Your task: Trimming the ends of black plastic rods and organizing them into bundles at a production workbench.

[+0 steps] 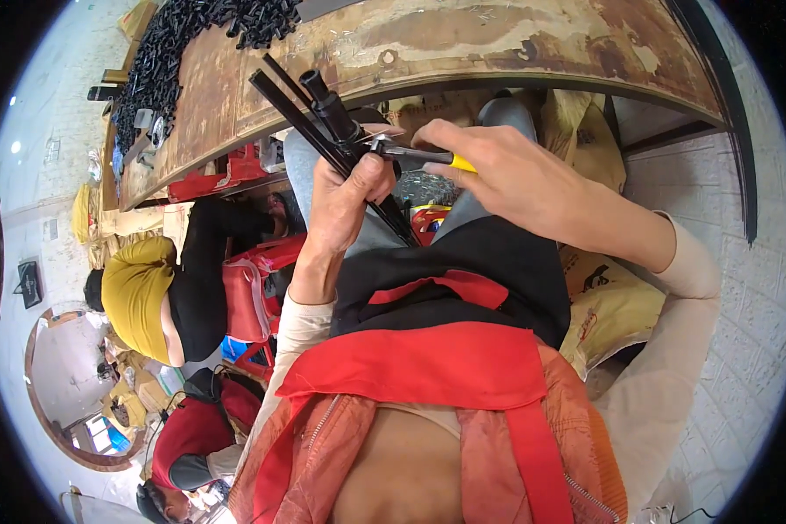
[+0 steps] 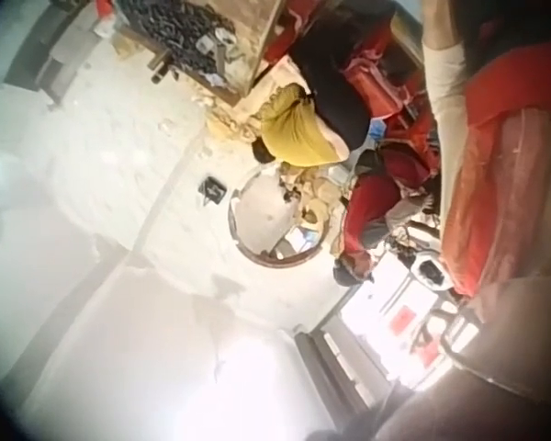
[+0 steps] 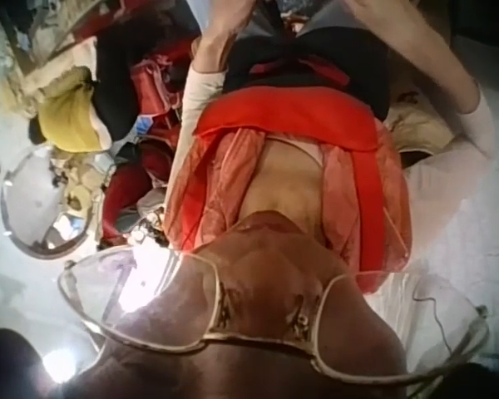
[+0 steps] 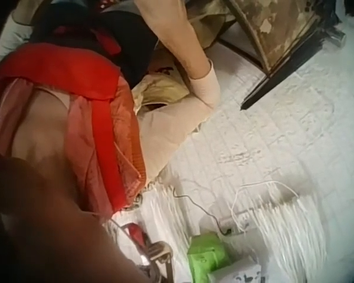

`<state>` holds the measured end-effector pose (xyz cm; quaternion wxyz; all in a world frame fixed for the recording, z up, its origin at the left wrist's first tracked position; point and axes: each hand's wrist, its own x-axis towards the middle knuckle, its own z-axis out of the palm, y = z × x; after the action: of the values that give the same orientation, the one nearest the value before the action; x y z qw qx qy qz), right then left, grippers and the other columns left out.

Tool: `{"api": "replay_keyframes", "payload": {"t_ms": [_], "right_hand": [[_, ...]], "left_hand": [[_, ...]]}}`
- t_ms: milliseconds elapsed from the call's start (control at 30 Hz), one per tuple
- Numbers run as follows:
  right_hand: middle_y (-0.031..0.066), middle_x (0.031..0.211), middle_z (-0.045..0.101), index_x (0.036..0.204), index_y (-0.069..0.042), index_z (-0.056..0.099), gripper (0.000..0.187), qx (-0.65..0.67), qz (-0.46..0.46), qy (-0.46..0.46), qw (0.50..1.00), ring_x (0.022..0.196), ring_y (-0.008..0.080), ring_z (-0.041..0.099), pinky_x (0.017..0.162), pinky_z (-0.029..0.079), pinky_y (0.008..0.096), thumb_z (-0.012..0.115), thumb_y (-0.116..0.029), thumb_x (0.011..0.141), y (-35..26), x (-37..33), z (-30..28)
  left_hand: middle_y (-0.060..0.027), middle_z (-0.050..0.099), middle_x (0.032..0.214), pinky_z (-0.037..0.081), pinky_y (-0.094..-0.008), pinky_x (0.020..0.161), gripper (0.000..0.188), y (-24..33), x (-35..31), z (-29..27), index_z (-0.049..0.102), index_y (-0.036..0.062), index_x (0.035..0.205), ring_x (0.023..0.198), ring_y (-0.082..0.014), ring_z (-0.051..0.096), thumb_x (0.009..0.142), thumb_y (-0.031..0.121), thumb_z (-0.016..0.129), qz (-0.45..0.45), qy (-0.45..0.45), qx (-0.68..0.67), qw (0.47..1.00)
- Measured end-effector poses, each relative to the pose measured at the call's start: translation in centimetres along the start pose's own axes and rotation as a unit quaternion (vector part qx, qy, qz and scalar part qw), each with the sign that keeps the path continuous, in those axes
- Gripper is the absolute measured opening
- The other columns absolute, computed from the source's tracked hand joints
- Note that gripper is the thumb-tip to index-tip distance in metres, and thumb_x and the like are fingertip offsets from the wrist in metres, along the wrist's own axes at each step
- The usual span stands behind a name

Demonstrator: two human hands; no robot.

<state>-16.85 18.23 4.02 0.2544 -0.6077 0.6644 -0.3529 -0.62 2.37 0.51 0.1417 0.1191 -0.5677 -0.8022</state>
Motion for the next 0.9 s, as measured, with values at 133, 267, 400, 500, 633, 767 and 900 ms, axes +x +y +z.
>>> {"api": "replay_keyframes", "payload": {"t_ms": [133, 267, 400, 500, 633, 767, 900], "right_hand": [[0.0117, 0.077, 0.062, 0.116, 0.001, 0.048, 0.038, 0.018, 0.028, -0.059, 0.998, 0.068, 0.0258, 0.064, 0.059, 0.049, 0.0347, 0.067, -0.008, 0.085, -1.4, 0.1, -1.5], [0.0117, 0.070, 0.058, 0.105, 0.000, 0.044, 0.033, 0.399, 0.292, -0.273, 0.825, 0.069, 0.0222, 0.066, 0.059, 0.049, 0.0353, 0.068, -0.010, 0.084, -1.9, -0.6, -1.7], [0.0216, 0.112, 0.053, 0.126, 0.000, 0.043, 0.046, -0.175, -0.044, 0.077, 0.981, 0.096, 0.0357, 0.057, 0.083, 0.047, 0.0414, 0.064, -0.016, 0.089, 0.0, -1.5, -1.7], [0.0182, 0.099, 0.060, 0.123, 0.001, 0.045, 0.037, -0.296, -0.130, 0.131, 0.937, 0.082, 0.0290, 0.062, 0.073, 0.050, 0.0373, 0.058, -0.013, 0.092, -0.2, -1.1, -2.6], [0.0110, 0.062, 0.056, 0.112, 0.002, 0.046, 0.035, 0.371, 0.244, -0.191, 0.875, 0.050, 0.0207, 0.057, 0.048, 0.045, 0.0319, 0.063, -0.020, 0.091, -0.2, -2.2, -2.3], [0.0145, 0.068, 0.057, 0.105, 0.000, 0.045, 0.033, 0.247, 0.196, -0.174, 0.933, 0.059, 0.0271, 0.060, 0.053, 0.046, 0.0337, 0.064, -0.022, 0.090, -0.2, -2.0, -2.0], [0.0163, 0.084, 0.058, 0.118, 0.001, 0.046, 0.037, -0.145, -0.073, 0.076, 0.984, 0.073, 0.0273, 0.064, 0.063, 0.048, 0.0361, 0.060, -0.020, 0.091, 1.5, -2.0, -2.0]], "left_hand": [[0.0061, 0.046, 0.068, 0.031, -0.0201, 0.054, 0.037, 0.3, 0.1, 0.0, 0.059, -0.0001, 0.122, 0.059, -0.0036, 0.039, 0.092, 0.022, 0.066, 0.012, -0.015, -0.010, 1.000], [0.0072, 0.046, 0.069, 0.031, -0.0195, 0.055, 0.041, 0.3, -0.1, 0.4, 0.058, 0.0002, 0.125, 0.061, -0.0028, 0.038, 0.092, 0.024, 0.067, -0.024, -0.064, 0.010, 0.998], [0.0070, 0.045, 0.069, 0.031, -0.0195, 0.054, 0.036, 0.3, 0.5, 1.1, 0.057, 0.0008, 0.127, 0.061, -0.0029, 0.038, 0.095, 0.017, 0.062, -0.008, 0.005, 0.052, 0.999], [0.0061, 0.045, 0.069, 0.031, -0.0199, 0.055, 0.038, 0.1, 0.8, 0.7, 0.055, -0.0007, 0.128, 0.061, -0.0033, 0.038, 0.095, 0.019, 0.061, 0.000, -0.009, 0.029, 1.000], [0.0062, 0.044, 0.069, 0.031, -0.0210, 0.055, 0.041, 0.0, 0.9, 0.3, 0.056, -0.0016, 0.126, 0.060, -0.0039, 0.037, 0.095, 0.025, 0.061, -0.010, -0.077, 0.029, 0.997], [0.0063, 0.043, 0.068, 0.031, -0.0210, 0.055, 0.040, 0.0, 0.9, 0.3, 0.056, -0.0026, 0.125, 0.060, -0.0041, 0.037, 0.096, 0.024, 0.060, -0.024, -0.075, 0.063, 0.995], [0.0063, 0.043, 0.068, 0.030, -0.0210, 0.054, 0.042, -0.1, 1.4, 0.5, 0.055, -0.0035, 0.127, 0.060, -0.0044, 0.037, 0.097, 0.026, 0.059, 0.001, -0.023, 0.045, 0.999]]}}
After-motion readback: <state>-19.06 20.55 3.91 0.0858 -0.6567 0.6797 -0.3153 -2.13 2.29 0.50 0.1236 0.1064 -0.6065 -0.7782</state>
